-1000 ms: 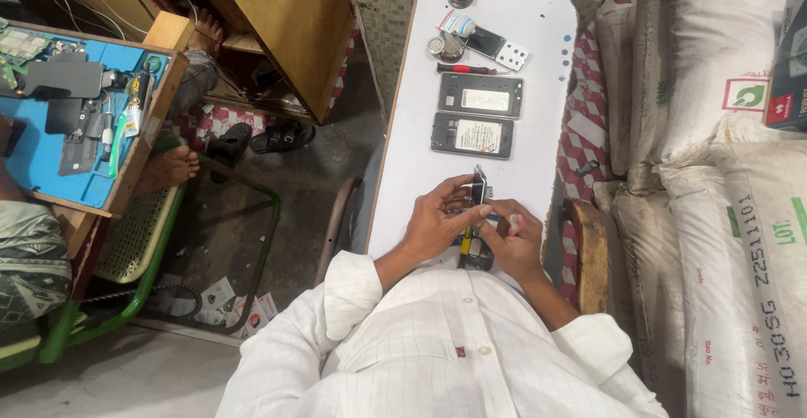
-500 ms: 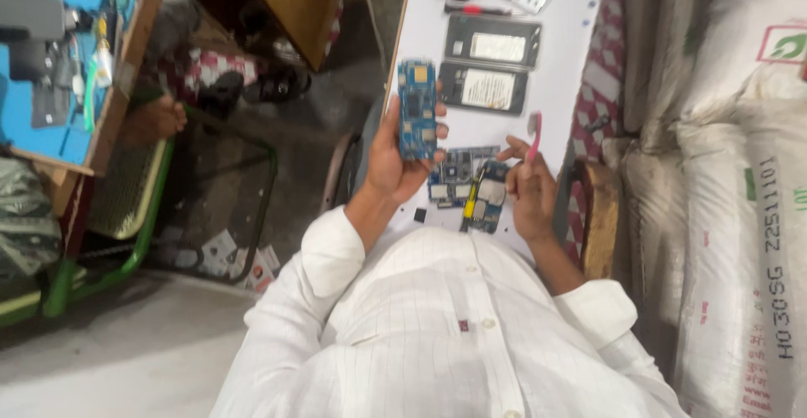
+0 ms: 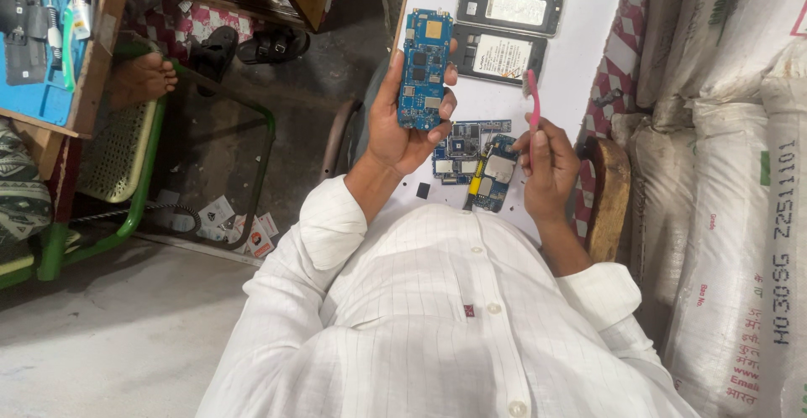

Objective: The person sits at a workbench and cleans a disassembled feature phone and its blue circuit board using a small pink brush, brushing the board, keypad and screen, and turning the parts over while working. Disassembled phone boards and screens lie on the white work surface nearby.

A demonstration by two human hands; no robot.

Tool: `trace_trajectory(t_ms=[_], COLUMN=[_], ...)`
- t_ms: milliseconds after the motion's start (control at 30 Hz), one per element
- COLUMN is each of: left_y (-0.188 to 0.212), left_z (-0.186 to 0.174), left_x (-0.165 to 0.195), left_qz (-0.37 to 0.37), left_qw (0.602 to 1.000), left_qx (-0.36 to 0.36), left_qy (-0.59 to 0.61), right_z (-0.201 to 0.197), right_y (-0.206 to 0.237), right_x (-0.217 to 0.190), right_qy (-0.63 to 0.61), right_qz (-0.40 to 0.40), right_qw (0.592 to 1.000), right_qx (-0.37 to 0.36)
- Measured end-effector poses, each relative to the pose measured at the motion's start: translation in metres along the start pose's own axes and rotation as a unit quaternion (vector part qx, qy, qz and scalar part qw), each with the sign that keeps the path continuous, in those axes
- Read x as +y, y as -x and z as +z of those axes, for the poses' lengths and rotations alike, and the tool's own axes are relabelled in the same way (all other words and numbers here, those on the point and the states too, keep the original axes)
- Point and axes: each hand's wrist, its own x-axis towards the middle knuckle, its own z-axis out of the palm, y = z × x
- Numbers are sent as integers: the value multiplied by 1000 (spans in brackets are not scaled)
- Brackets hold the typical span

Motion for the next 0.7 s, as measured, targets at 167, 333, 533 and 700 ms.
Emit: trace_trajectory(t_ms=[167,333,533,700], left_y=[0,0,3,10], left_z=[-3,-2,-11,-19], left_x=[-2,-2,-7,-19], left_qz=[-3,-6,-26,-99], left_qw=[1000,1000,1000,955], left_qx=[-7,-17,-9,9], left_qy=[-3,-1,7,-280], right_z=[-1,-2,-6,-9], right_y=[0,0,1,-2], right_x=[1,1,10,13], right_qy=[3,-5,-45,-122], right_qz=[-15,-4,-2,72], right_qw=[1000,1000,999,990], right_qx=[1,9,17,29])
